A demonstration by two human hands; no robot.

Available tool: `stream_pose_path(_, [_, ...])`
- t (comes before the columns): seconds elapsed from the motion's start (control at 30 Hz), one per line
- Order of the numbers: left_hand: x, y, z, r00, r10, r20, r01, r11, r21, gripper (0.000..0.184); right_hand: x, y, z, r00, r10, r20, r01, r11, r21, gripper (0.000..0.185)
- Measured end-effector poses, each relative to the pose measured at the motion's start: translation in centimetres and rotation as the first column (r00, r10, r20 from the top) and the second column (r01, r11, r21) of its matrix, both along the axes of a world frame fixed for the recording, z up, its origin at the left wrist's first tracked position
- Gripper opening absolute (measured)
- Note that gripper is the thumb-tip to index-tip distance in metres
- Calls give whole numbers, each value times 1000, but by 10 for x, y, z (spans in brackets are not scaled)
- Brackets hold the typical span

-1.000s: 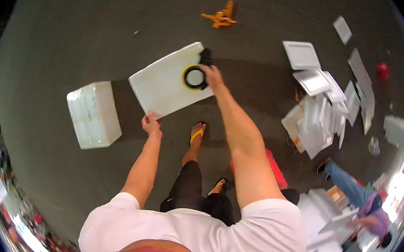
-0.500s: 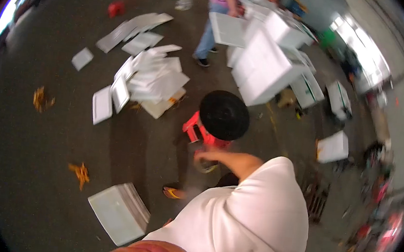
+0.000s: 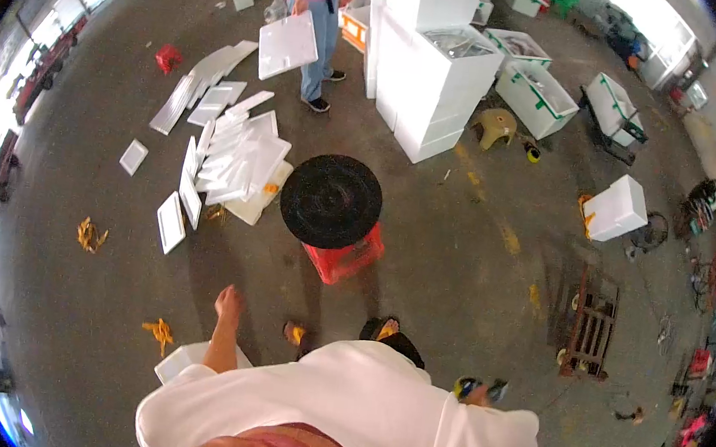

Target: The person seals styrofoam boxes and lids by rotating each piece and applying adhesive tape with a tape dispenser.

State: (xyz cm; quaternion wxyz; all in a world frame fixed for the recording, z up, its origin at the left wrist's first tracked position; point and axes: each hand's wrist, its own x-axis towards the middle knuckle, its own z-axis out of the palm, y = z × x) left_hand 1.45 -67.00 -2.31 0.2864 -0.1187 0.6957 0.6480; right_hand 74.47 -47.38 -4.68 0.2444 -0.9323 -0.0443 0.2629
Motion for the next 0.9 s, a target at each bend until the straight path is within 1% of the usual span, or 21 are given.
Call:
stream_pose_path(0.07, [57,73,40,995,-101,-1,101,995,-1,20,0,-22,-2,999,-6,-45,0,991,-130,71])
stream_pose_path(0.1, [83,99,47,979,-201,-12,201,979,8,19,-1,-25,0,998,-14,-62,4,987,-159,71])
stream_pose_path(0.17, [122,134,40,974,-220,55,219,976,15,20,-11,-12,3,994,-40,-98,24,986,-166,71])
stream_pose_path(0.23, [136,150,1,937,-297,186,304,953,-7,20,-31,39,7,983,-86,-161,81,996,-38,71])
stream_pose_path(0.27, [140,147,-32,902,-348,255,370,928,-44,20,-44,78,15,962,-125,-244,151,984,90,71])
stream_pose_path(0.33, [153,155,-45,852,-306,424,427,875,-227,19,-68,160,22,859,-168,-483,353,879,322,66])
stream_pose_path(0.37, [148,154,-64,844,-314,436,440,869,-227,19,-71,194,24,770,46,-637,337,818,466,63])
stream_pose_path(0.4, [134,154,-92,742,-573,346,667,678,-308,18,-94,233,48,797,73,-599,272,843,464,62])
stream_pose_path(0.43, [129,151,-103,636,-694,338,769,538,-345,17,-94,262,47,718,247,-651,245,786,568,57])
stream_pose_path(0.47, [124,150,-112,514,-794,324,838,386,-385,16,-94,289,50,692,396,-603,140,747,651,54])
stream_pose_path(0.5, [118,175,-119,657,-619,430,747,612,-259,16,-130,315,99,848,200,-491,133,817,561,54])
stream_pose_path(0.53, [109,226,-124,728,-424,538,577,804,-146,16,-128,342,98,835,174,-523,177,814,553,55])
stream_pose_path(0.57, [104,264,-95,758,-365,541,503,855,-128,15,-136,366,101,810,160,-565,221,808,546,55])
stream_pose_path(0.6, [101,306,-73,824,-320,467,455,865,-210,16,-146,394,105,801,177,-572,243,778,580,55])
stream_pose_path(0.63, [97,343,-57,883,-265,387,391,872,-294,17,-154,413,106,713,330,-619,249,706,663,56])
stream_pose_path(0.67, [88,379,-49,902,-287,322,359,914,-190,18,-159,426,106,616,467,-635,259,641,723,57])
stream_pose_path(0.7, [65,407,-68,852,-522,-41,509,844,-169,18,-167,436,108,625,446,-641,267,650,712,57])
stream_pose_path(0.77, [52,467,-4,780,-610,-137,576,787,-222,17,-186,466,119,629,377,-680,305,685,662,56])
stream_pose_path(0.8, [30,491,-24,779,-618,104,625,779,-46,31,-198,491,126,625,358,-694,322,691,647,56])
stream_pose_path(0.83, [31,516,-6,778,-619,104,626,779,-46,31,-209,520,126,609,362,-706,343,682,646,55])
stream_pose_path(0.9, [34,582,38,898,-440,-32,441,897,41,28,-233,570,130,599,394,-697,348,655,671,55])
